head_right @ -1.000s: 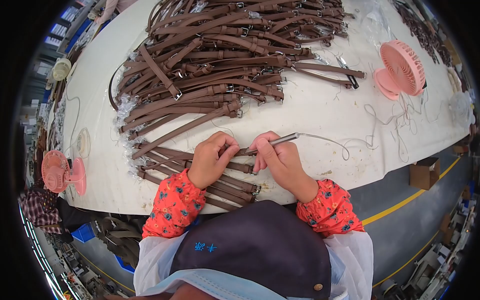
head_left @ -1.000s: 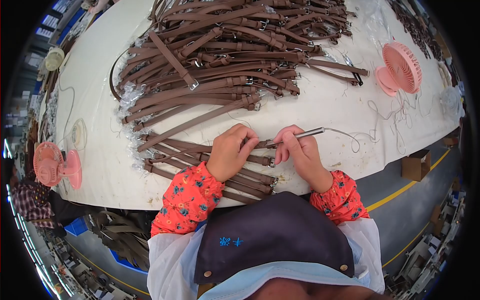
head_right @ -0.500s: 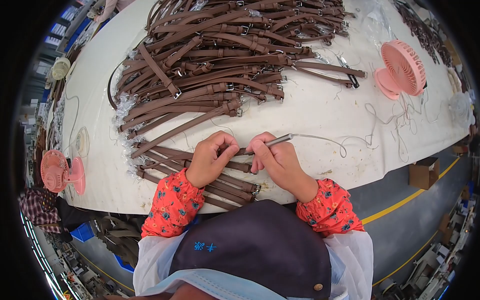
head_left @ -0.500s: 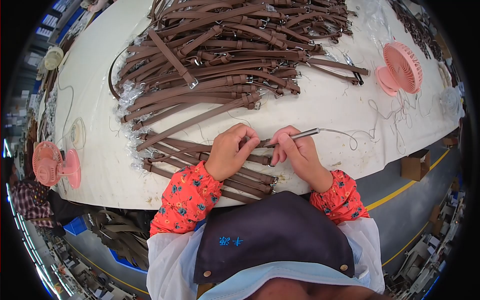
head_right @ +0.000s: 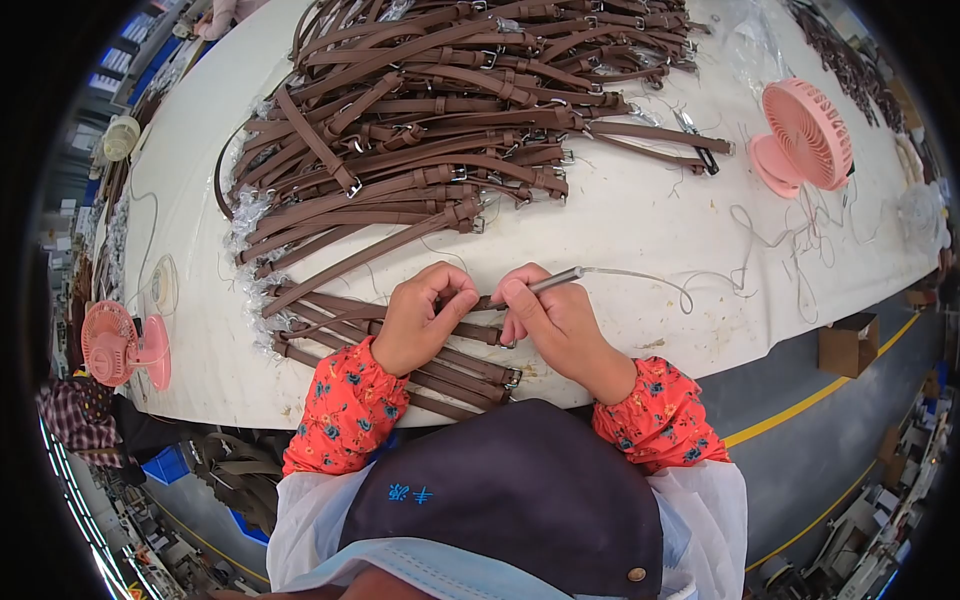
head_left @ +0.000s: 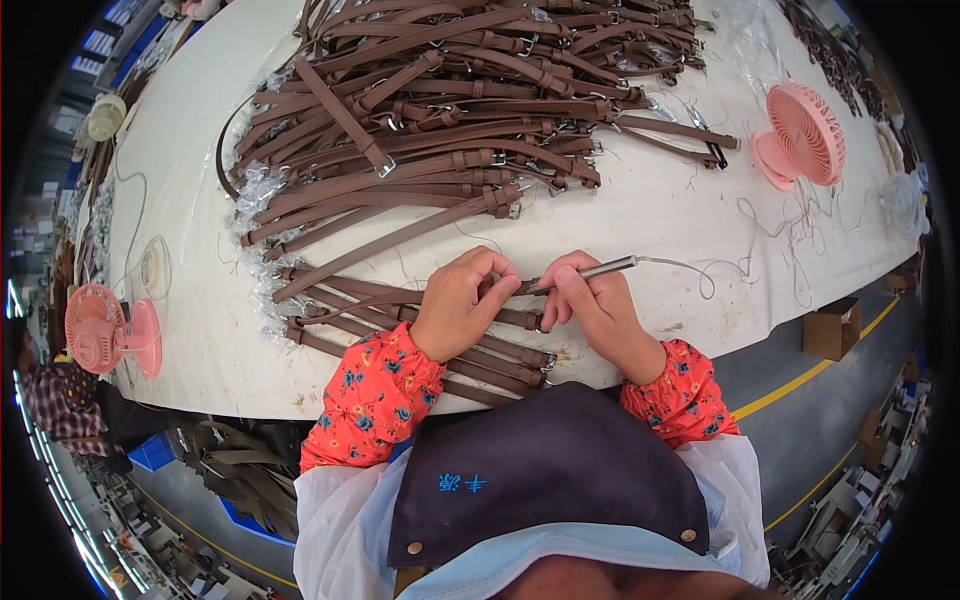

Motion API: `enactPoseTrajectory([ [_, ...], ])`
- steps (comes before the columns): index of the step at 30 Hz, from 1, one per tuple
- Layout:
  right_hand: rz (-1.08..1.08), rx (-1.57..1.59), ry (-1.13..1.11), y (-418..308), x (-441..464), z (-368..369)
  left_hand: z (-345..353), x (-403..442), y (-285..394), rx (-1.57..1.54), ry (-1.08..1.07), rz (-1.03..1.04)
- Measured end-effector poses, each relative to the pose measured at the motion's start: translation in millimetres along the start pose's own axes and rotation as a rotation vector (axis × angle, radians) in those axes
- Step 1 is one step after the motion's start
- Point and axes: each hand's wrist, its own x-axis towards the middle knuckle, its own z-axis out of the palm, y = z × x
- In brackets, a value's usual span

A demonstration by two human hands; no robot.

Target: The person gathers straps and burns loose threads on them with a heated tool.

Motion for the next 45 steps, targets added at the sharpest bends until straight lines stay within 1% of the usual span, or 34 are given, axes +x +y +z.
enactPoseTrajectory([
  [4, 0.002, 0.006, 0.001, 0, 0, 0, 1, -1, -8, 0.001, 0.017, 0.044],
  [7, -0.004, 0.009, 0.015, 1, -1, -2, 5, 0, -14, -0.398, 0.188, -0.123],
  [9, -0.016, 0.016, 0.040, 0, -2, -2, -1, 0, -19, -0.243, 0.133, -0.069],
  [14, -0.096, 0.062, 0.113, 4, 0, -1, -1, -1, 9, 0.158, 0.015, 0.142],
  [17, -0.111, 0.099, 0.133, 4, 0, -1, 4, 1, 0, 0.153, 0.019, 0.215],
  [23, -0.057, 0.054, 0.073, 2, 0, -1, 2, 1, -1, 0.123, 0.078, 0.133],
  [28, 0.003, 0.014, 0.038, 0, -1, 0, 2, 2, -1, 0.099, 0.077, 0.119],
  [31, -0.027, 0.004, 0.029, 2, 0, 0, 2, 2, -2, 0.092, 0.071, 0.114],
  [35, -0.029, 0.004, 0.019, 3, 1, 0, 1, 1, 0, 0.069, 0.047, 0.075],
  [45, -0.028, -0.003, 0.017, 3, 1, 0, 1, 2, -2, 0.064, 0.032, 0.067],
])
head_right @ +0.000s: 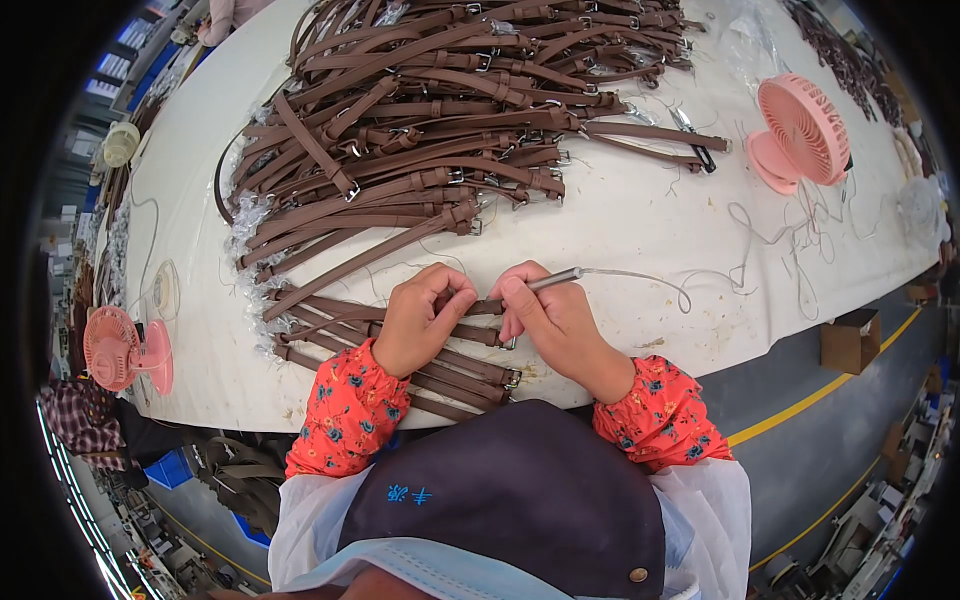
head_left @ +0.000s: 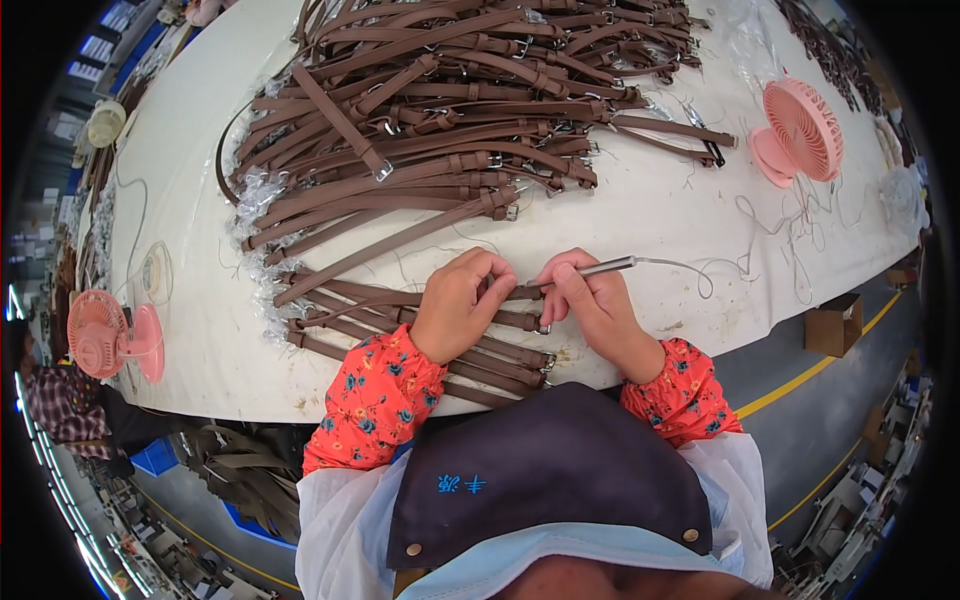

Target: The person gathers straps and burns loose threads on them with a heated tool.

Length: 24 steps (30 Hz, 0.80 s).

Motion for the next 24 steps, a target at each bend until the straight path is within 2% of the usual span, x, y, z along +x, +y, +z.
enactPoseTrajectory([
  [8, -0.002, -0.002, -0.004, 1, 0, 0, -3, 1, 7, -0.007, -0.020, -0.056],
  [17, -0.036, 0.037, 0.039, -1, -1, 1, 1, 1, 4, -0.035, 0.136, -0.073],
  [20, -0.072, 0.047, 0.062, 1, -1, -1, -7, 0, 10, -0.062, -0.001, -0.178],
  [23, -0.113, 0.045, 0.071, 1, -1, -2, -20, 1, 19, 0.098, -0.374, -0.117],
  [24, -0.116, 0.041, 0.074, 1, -1, -2, -23, 1, 20, 0.138, -0.335, -0.045],
])
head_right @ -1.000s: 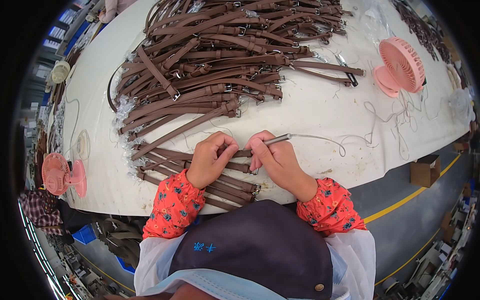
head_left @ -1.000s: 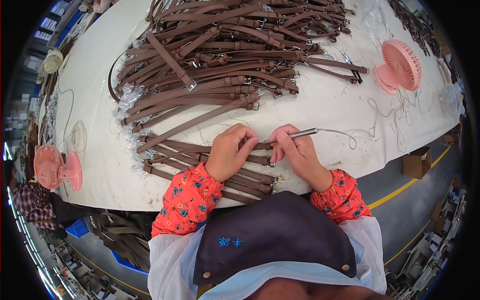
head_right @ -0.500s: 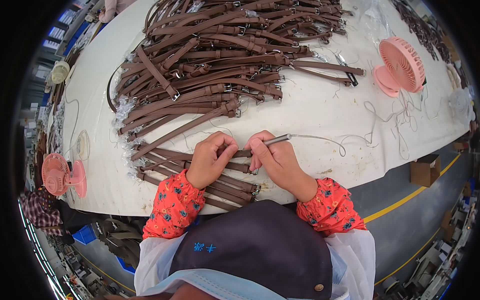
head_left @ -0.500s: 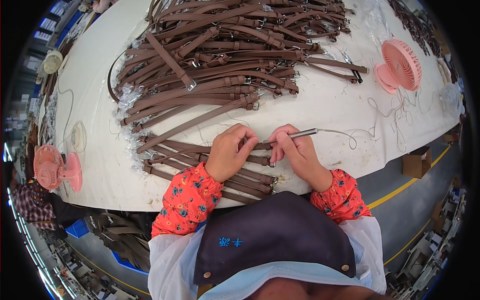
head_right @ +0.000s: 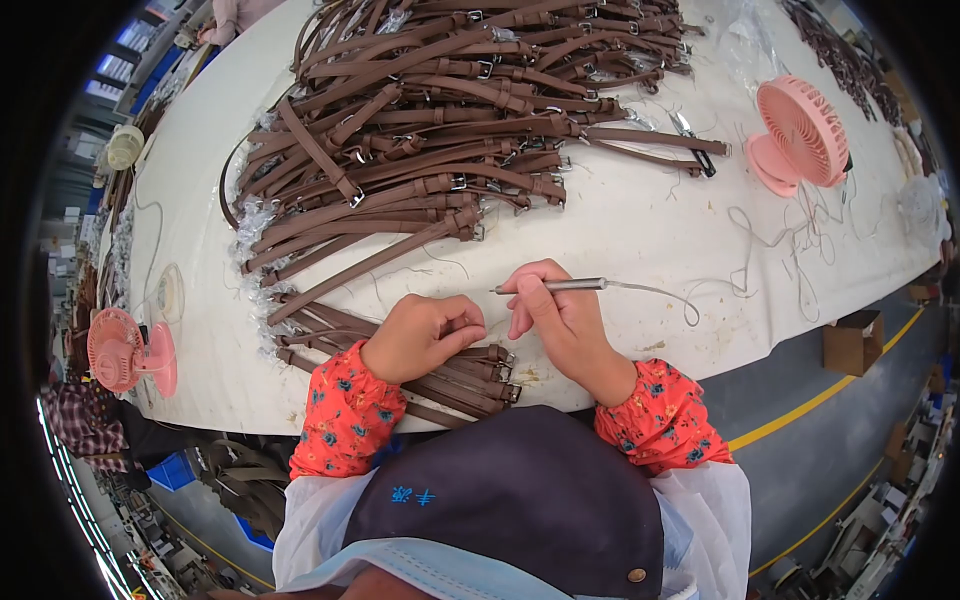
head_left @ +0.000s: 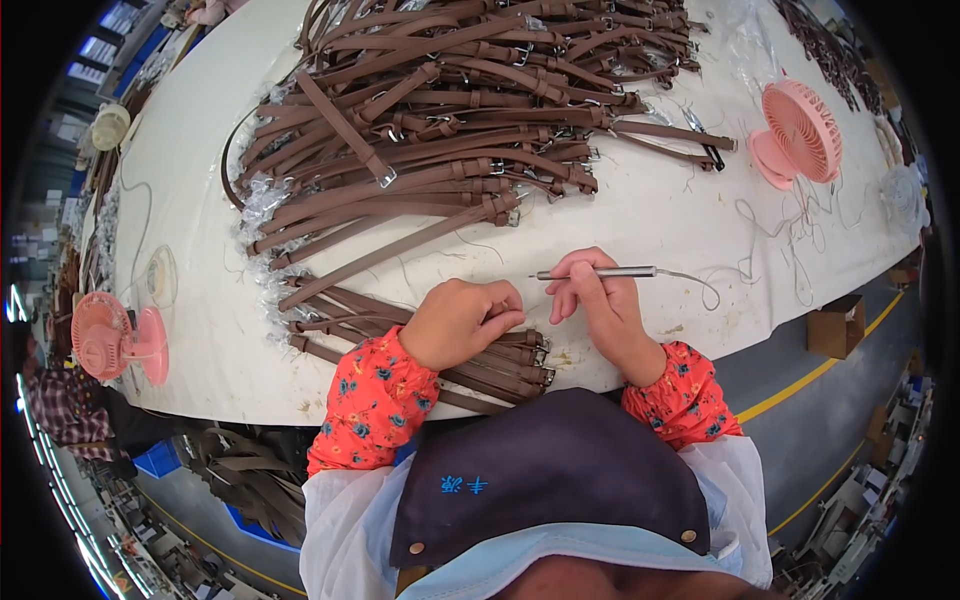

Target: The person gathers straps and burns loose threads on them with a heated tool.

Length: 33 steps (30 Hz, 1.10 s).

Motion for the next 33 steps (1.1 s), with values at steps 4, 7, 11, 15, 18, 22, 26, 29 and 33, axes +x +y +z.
enactPoseTrajectory([
  [4, -0.027, 0.002, 0.033, -1, -1, 0, -1, 9, -4, 0.348, 0.488, 0.270],
  [7, -0.057, 0.000, 0.058, 0, -2, -1, -7, 17, -7, 0.526, 0.668, 0.236],
  [11, -0.140, -0.058, 0.080, -5, -2, 0, 4, 17, -30, 0.188, 0.497, 0.093],
  [15, -0.197, -0.074, 0.090, -5, 0, -1, 6, 9, -24, 0.127, 0.251, 0.190],
  [18, -0.158, -0.063, 0.073, -5, 1, 0, 11, 5, -23, 0.104, 0.272, 0.241],
  [22, -0.055, -0.039, 0.019, -4, 1, 2, 14, 2, -23, 0.073, 0.344, 0.211],
  [26, -0.025, -0.056, 0.001, -3, 1, 2, 14, 4, -10, 0.218, 0.303, 0.157],
  [29, -0.037, -0.203, 0.009, 0, 2, 3, 18, 6, -11, 0.229, 0.263, 0.141],
  [33, -0.164, -0.479, -0.040, 3, 5, 2, 23, 8, -21, 0.136, 0.308, 0.180],
])
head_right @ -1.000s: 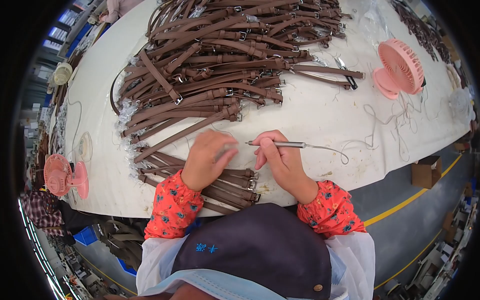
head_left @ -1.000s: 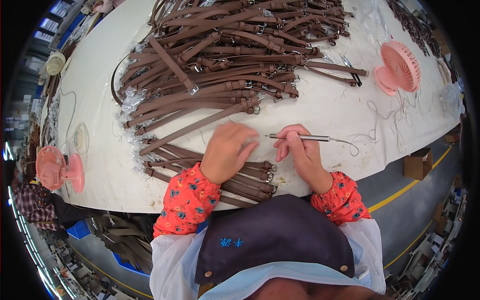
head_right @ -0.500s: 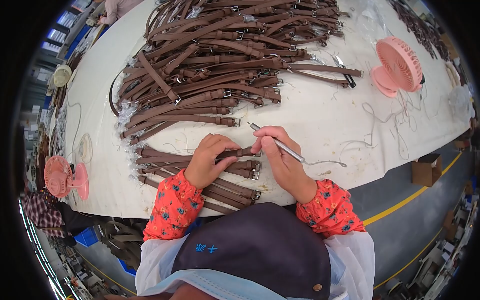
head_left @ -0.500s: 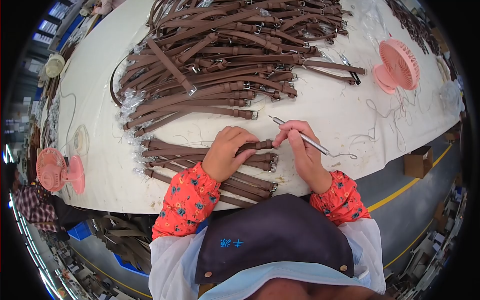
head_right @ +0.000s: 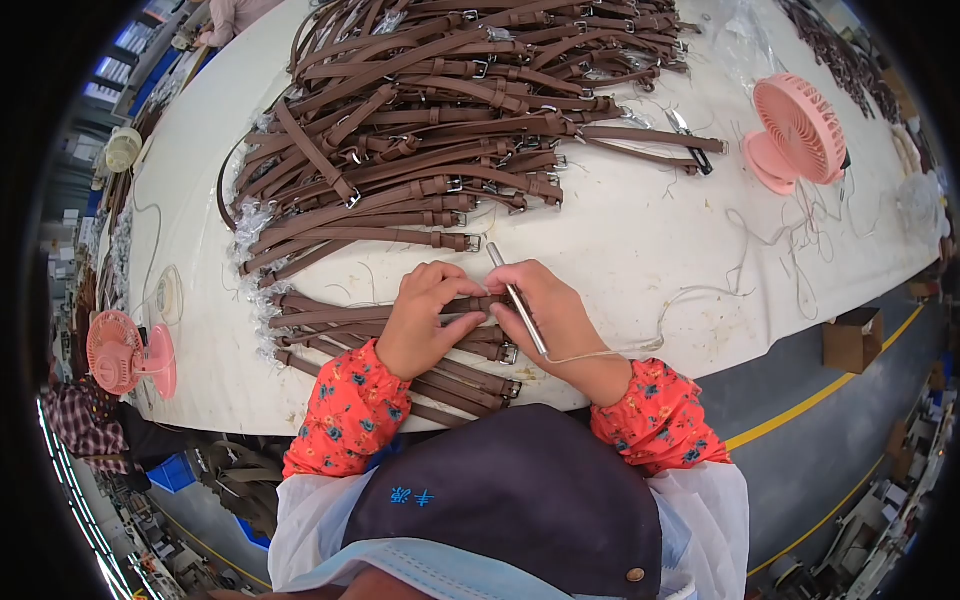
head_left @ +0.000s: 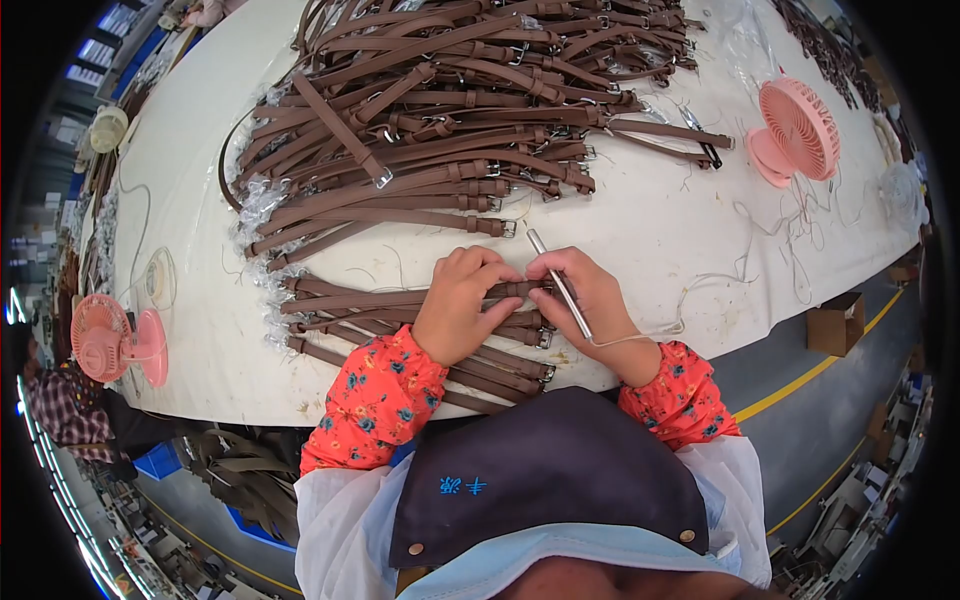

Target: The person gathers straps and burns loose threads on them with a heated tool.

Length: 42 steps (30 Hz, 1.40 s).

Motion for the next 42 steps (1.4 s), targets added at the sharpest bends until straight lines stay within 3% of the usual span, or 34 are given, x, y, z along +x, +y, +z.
enactPoseTrajectory([
  [4, -0.035, -0.062, -0.022, -4, 3, -3, -14, -4, -1, 0.018, -0.014, -0.054],
  [8, -0.047, -0.074, -0.032, -5, 2, -4, -42, -8, -3, 0.228, -0.052, -0.116],
  [11, -0.037, -0.069, -0.035, -7, 3, -4, -46, -6, 7, 0.274, 0.012, -0.053],
  [14, -0.037, -0.066, -0.032, -6, 3, -3, -30, -2, 13, 0.036, -0.025, -0.031],
  [19, -0.027, -0.080, -0.010, -6, 1, -3, -8, -4, 8, 0.122, 0.051, 0.082],
  [23, 0.070, 0.060, 0.052, -3, 0, 1, -3, -8, 12, 0.327, 0.057, 0.152],
  [28, 0.216, 0.460, 0.092, -17, 5, -8, -5, -3, 12, 0.266, 0.047, 0.118],
  [31, 0.245, 0.544, 0.014, -7, 7, -13, -1, -2, 7, 0.209, 0.053, 0.091],
  [38, 0.244, 0.512, 0.025, -8, 5, -5, -13, -1, 12, 0.046, 0.013, 0.047],
  [42, 0.240, 0.491, 0.014, -6, 4, -4, -7, -2, 18, 0.283, -0.001, 0.095],
])
